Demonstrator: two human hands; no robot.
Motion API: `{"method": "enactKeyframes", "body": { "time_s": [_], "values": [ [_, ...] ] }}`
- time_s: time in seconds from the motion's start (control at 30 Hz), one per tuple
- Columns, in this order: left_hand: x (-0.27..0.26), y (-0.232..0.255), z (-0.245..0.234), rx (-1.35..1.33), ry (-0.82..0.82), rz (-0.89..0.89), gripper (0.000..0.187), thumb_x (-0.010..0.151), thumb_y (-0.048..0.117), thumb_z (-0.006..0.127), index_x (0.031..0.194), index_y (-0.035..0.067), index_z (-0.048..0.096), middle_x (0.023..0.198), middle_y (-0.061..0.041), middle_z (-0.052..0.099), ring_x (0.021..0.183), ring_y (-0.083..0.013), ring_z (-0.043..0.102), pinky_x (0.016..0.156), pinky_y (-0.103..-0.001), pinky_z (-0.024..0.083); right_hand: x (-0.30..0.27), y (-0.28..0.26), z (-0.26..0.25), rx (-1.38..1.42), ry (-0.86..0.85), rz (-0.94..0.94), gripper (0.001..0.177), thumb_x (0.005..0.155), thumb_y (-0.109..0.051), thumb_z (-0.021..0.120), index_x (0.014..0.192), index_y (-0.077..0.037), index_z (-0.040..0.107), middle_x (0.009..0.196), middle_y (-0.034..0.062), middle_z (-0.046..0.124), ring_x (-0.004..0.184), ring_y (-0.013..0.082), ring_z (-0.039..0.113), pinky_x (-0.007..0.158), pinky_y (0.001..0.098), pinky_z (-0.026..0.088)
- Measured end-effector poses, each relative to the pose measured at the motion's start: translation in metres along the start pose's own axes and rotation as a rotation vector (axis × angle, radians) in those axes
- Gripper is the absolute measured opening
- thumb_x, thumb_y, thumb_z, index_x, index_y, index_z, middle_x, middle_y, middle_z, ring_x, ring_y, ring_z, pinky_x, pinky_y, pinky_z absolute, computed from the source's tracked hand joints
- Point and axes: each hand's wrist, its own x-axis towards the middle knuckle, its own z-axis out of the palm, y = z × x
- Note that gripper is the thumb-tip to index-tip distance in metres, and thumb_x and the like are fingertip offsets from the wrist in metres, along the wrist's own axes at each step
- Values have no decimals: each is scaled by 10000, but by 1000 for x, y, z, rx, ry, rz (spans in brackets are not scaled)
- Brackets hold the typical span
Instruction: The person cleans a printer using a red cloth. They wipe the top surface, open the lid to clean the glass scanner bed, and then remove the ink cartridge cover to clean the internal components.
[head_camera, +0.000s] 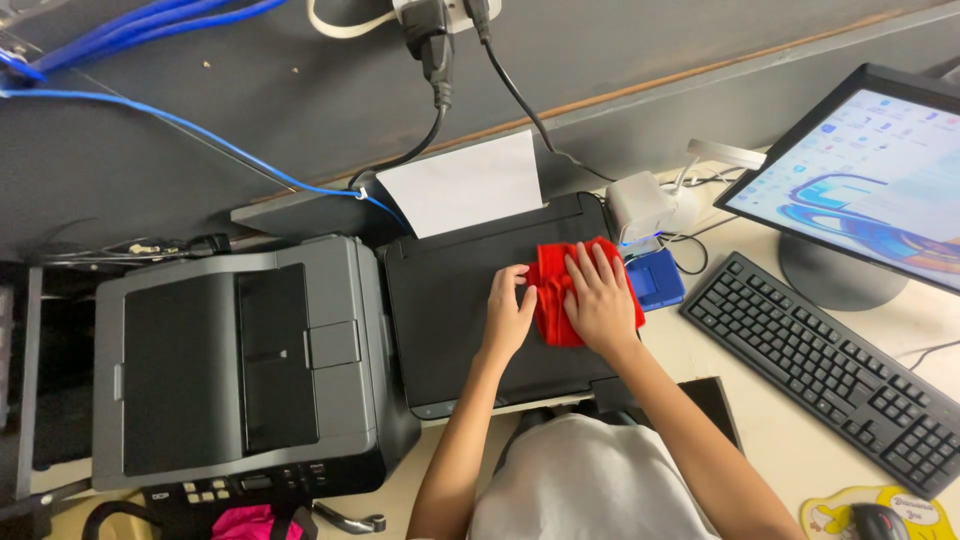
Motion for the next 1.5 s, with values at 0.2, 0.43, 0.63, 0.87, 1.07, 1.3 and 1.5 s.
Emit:
{"method": "enactKeyframes", "body": {
  "time_s": [0.2,0.43,0.63,0.87,1.07,1.3,1.5],
  "values": [
    [6,-6,3,139,-39,170,423,934,88,689,1310,4,515,1411,-214,527,1326,-411,482,1117,-481,406,18,7,19,3,34,79,579,911,-224,570,1455,-24,569,1567,174,489,1463,376,417,1208,512,303],
    [9,-9,4,128,-58,131,578,956,92,668,1470,-7,421,1466,-241,489,1358,-435,442,1132,-496,383,83,32,59,-52,48,115,580,922,-242,563,1453,-8,554,1582,184,460,1470,395,388,1211,520,298],
    [1,-19,4,139,-75,184,600,961,119,682,1482,-3,412,1480,-238,498,1379,-426,443,1149,-487,387,70,32,57,-44,58,107,592,938,-278,579,1469,-18,536,1580,206,462,1462,402,395,1202,524,300],
    [-10,19,-9,-6,-151,202,712,915,202,732,1514,37,384,1577,-257,353,1444,-419,364,1171,-504,346,-6,6,3,26,10,48,586,970,-278,596,1495,-33,512,1575,210,448,1474,378,396,1217,521,292],
    [-21,38,-15,249,-380,380,601,810,299,849,1304,54,608,1574,-196,397,1488,-413,310,1205,-538,292,-43,2,-59,424,-172,31,670,847,-230,715,1445,-10,510,1572,224,396,1453,402,360,1165,482,312],
    [-27,49,-22,279,-424,474,419,762,284,879,1040,41,680,1490,-172,459,1459,-402,332,1203,-552,275,-68,3,-79,287,-224,235,289,809,-95,747,1061,-78,607,1362,120,617,1275,337,578,1022,405,506],
    [-17,20,-25,-228,-458,40,325,828,-2,802,1092,39,618,1053,-121,720,1066,-234,682,969,-381,587,-31,4,-128,823,-96,227,525,719,89,746,1187,-58,559,1093,117,700,1007,328,724,843,386,573]
  ]
}}
